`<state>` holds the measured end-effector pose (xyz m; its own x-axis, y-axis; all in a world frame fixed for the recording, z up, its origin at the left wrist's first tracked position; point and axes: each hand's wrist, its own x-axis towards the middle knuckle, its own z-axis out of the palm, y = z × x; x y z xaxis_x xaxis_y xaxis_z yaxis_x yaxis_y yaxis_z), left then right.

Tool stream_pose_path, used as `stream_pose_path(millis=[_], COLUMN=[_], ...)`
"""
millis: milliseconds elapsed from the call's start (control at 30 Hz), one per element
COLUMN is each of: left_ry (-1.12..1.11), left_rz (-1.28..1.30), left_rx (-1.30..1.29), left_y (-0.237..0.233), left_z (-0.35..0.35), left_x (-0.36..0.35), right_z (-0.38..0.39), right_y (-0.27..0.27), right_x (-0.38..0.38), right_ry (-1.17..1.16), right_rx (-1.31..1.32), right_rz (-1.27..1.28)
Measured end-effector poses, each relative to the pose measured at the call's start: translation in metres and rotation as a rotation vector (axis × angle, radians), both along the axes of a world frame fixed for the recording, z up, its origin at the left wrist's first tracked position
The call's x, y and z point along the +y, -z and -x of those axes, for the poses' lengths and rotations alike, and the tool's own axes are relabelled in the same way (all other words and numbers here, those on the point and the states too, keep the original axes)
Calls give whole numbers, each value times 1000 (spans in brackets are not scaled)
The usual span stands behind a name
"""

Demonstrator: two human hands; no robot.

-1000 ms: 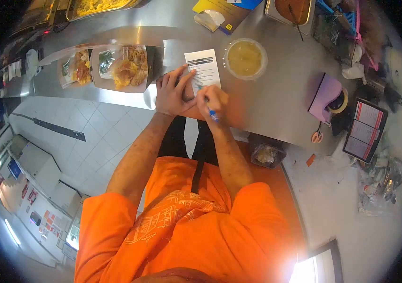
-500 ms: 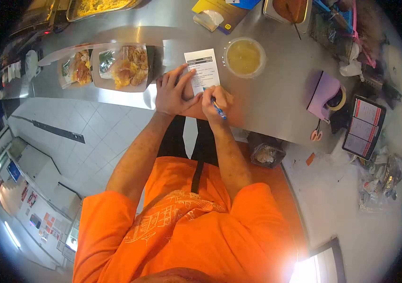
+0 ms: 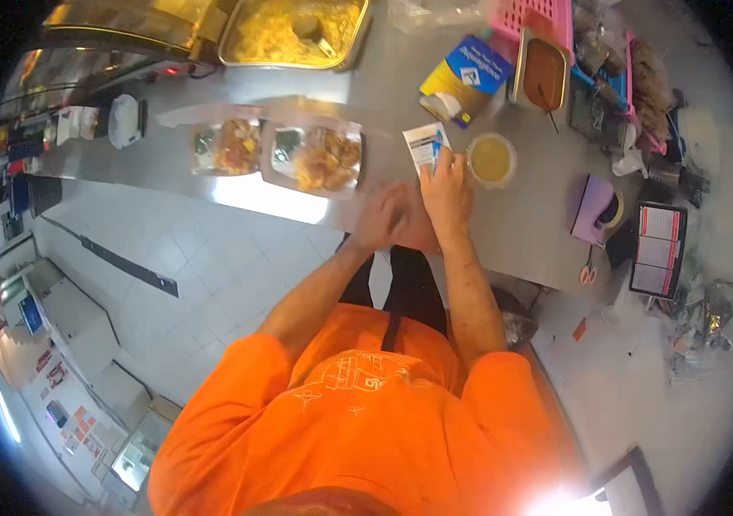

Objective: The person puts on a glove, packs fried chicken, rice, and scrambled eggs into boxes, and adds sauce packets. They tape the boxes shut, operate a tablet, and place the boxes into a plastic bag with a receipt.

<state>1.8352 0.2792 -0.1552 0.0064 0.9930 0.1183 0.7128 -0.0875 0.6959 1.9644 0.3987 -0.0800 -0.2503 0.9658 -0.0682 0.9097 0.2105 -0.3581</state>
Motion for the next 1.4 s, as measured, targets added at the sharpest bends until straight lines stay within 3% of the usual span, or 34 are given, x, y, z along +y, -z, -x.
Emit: stream_pose_path(millis=[33, 67, 133, 200, 333, 433, 533, 567, 667, 700, 767, 800, 967, 1067, 1100, 1200, 1233, 1300, 1333, 1400], left_ry=[67, 130, -215, -775, -671, -605, -615, -602, -538, -538, -537, -571, -631, -475, -419, -551, -663, -549, -332, 92], left_rz=[3, 9, -233, -201, -97, 4, -91, -119, -51, -55, -65, -63, 117, 380, 372, 67, -232, -573, -433, -142], left_rx=[-76, -154, -127, -20, -322, -414, -402, -372, -399, -502, -706, -677, -629, -594, -654, -585, -565, -340, -264, -110], left_y=[7, 4, -39, -34, -46, -38, -34, -37, -33, -32, -30, -28, -46, -54, -51, -46, -58, -128, -147, -170], left_z=[9, 18, 70, 101, 161, 168, 163, 159, 151, 148, 140, 139, 148, 157, 158, 151, 144, 148, 158, 179], left_x=[-19, -37, -73, -78, -59, -51, -42, -42, -43, -42, -38, -32, -26, -42, -46, -48, -37, -1, 16, 35], right_z=[13, 32, 87, 113, 126, 99, 78, 79, 60, 64, 70, 71, 58, 58, 56, 43, 41, 54, 60, 51], right_y=[-11, -35, -92, -100, -114, -74, -50, -39, 19, 41, 43, 43, 49, 23, 24, 50, 62, 12, -14, -30], right_x=[4, 8, 14, 19, -3, -51, -77, -85, -78, -77, -62, -58, -87, -122, -127, -121, -115, -101, -94, -83], right_ry=[14, -98, -338, -407, -544, -604, -279, -40, 324, 306, 475, 559, 490, 517, 536, 651, 699, 765, 790, 517], right_rx=[90, 260, 598, 517, 2, -31, 402, 631, 923, 1002, 1032, 1048, 708, 559, 561, 729, 820, 876, 898, 694], right_rz=[106, -21, -282, -8, 357, 154, -87, -210, 402, 286, 330, 353, 167, 28, -3, 41, 75, -238, -394, -263])
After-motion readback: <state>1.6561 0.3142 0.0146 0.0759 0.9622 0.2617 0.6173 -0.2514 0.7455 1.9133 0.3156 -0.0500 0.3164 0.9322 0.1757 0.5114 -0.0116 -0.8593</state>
